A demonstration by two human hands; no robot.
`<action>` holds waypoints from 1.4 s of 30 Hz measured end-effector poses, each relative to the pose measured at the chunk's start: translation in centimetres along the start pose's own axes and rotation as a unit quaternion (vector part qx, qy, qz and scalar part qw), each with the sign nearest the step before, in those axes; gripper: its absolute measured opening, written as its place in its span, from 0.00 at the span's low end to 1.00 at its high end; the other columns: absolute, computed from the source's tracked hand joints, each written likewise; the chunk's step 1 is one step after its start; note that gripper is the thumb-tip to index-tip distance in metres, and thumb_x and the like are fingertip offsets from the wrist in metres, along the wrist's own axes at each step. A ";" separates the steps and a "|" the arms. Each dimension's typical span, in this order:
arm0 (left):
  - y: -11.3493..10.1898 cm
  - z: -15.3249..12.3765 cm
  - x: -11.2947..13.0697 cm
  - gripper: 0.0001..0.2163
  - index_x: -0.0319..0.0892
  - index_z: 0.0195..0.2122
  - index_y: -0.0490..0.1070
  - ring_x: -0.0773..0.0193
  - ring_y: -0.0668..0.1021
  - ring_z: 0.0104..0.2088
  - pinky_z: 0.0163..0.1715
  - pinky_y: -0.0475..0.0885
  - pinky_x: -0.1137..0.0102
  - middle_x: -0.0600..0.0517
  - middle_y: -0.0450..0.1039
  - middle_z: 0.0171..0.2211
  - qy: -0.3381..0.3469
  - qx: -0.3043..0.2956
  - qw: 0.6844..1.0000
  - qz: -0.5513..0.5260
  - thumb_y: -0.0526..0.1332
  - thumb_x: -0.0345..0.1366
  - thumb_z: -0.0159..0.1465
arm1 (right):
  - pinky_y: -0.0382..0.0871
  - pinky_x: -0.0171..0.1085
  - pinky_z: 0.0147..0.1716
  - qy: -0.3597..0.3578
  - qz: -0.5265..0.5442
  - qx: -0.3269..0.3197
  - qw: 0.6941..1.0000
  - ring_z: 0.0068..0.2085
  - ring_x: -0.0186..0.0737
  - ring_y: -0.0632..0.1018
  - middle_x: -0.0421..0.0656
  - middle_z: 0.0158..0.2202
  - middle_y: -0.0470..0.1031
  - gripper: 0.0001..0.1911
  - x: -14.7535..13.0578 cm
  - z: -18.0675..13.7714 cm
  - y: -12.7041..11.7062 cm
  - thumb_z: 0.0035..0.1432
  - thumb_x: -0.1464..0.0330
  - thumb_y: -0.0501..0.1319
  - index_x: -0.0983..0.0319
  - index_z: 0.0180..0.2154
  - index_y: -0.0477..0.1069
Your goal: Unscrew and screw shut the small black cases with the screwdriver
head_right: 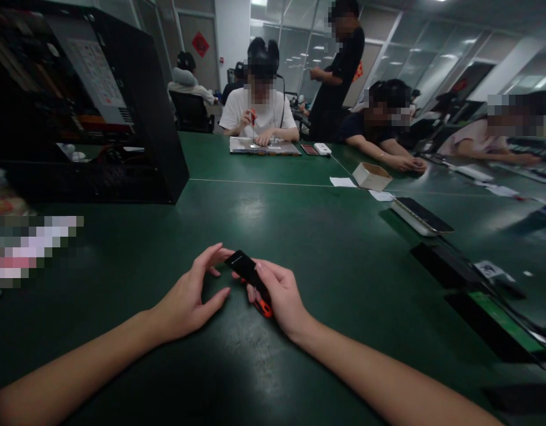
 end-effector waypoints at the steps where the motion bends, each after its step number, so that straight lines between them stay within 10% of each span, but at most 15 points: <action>1: 0.2 0.2 -0.3 0.35 0.46 0.72 0.42 0.50 0.71 0.62 0.58 0.74 0.55 0.39 0.63 0.66 -0.011 -0.019 1.000 0.012 0.61 0.33 0.68 | 0.63 0.36 0.24 0.020 0.048 0.014 0.999 0.23 0.34 0.68 0.42 0.26 0.75 0.21 0.4 0.2 -0.1 0.65 0.52 0.60 0.63 0.42 0.80; 7: 1.7 0.5 0.5 0.23 0.45 0.65 0.63 0.49 0.68 0.64 0.63 0.68 0.52 0.43 0.65 0.64 0.024 -0.146 0.985 0.089 0.61 0.32 0.68 | 0.64 0.36 0.26 0.070 0.177 0.070 0.979 0.25 0.33 0.69 0.47 0.38 0.81 0.17 1.4 1.0 -0.9 0.59 0.55 0.66 0.62 0.38 0.80; 16: 1.9 0.3 1.0 0.19 0.44 0.61 0.67 0.50 0.72 0.60 0.61 0.69 0.54 0.44 0.69 0.60 0.038 -0.174 0.978 0.109 0.60 0.35 0.69 | 0.62 0.35 0.25 0.076 0.160 0.062 0.982 0.26 0.32 0.71 0.45 0.46 0.81 0.20 2.0 1.5 -0.8 0.58 0.54 0.67 0.56 0.49 0.77; 23: 2.0 0.0 0.8 0.19 0.45 0.63 0.65 0.52 0.70 0.62 0.63 0.67 0.54 0.44 0.67 0.62 0.041 -0.170 0.978 0.116 0.58 0.33 0.71 | 0.70 0.40 0.36 -0.054 -0.105 0.135 0.984 0.38 0.41 0.77 0.47 0.48 0.81 0.22 -4.0 -0.3 -6.2 0.63 0.52 0.62 0.57 0.53 0.78; 28: 2.0 0.1 0.4 0.20 0.46 0.64 0.65 0.51 0.71 0.62 0.62 0.68 0.53 0.44 0.68 0.62 0.036 -0.168 0.977 0.125 0.58 0.33 0.70 | 0.68 0.50 0.57 -0.181 -0.481 0.232 0.826 0.55 0.50 0.77 0.45 0.56 0.77 0.18 -10.6 -8.6 -15.8 0.66 0.56 0.58 0.53 0.53 0.77; 33: 1.8 0.4 0.4 0.20 0.47 0.63 0.66 0.51 0.73 0.60 0.59 0.71 0.54 0.45 0.69 0.61 0.044 -0.153 0.978 0.131 0.58 0.34 0.70 | 0.74 0.55 0.48 -0.105 -0.694 0.387 0.598 0.51 0.60 0.79 0.52 0.53 0.78 0.25 -12.8 -17.4 -28.8 0.66 0.51 0.52 0.58 0.50 0.78; 37: 1.9 0.4 -0.1 0.19 0.47 0.63 0.67 0.51 0.74 0.60 0.59 0.71 0.54 0.45 0.70 0.61 0.046 -0.147 0.978 0.138 0.56 0.35 0.71 | 0.75 0.55 0.43 -0.055 -0.714 0.426 0.553 0.48 0.62 0.80 0.56 0.49 0.80 0.28 -12.3 -20.1 -33.7 0.66 0.52 0.48 0.62 0.47 0.79; 42: 2.1 0.4 -0.5 0.19 0.48 0.64 0.65 0.52 0.73 0.60 0.60 0.71 0.55 0.46 0.69 0.62 0.045 -0.155 0.977 0.141 0.55 0.36 0.72 | 0.75 0.48 0.42 -0.074 -0.738 0.423 0.520 0.46 0.54 0.81 0.52 0.49 0.81 0.27 -11.1 -20.1 -33.3 0.66 0.53 0.50 0.62 0.49 0.80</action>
Point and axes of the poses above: each hand's wrist, its own z-axis towards the middle knuckle, its own y-axis out of the palm, x = y × z, the point moved 9 cm from there along z, towards the middle knuckle
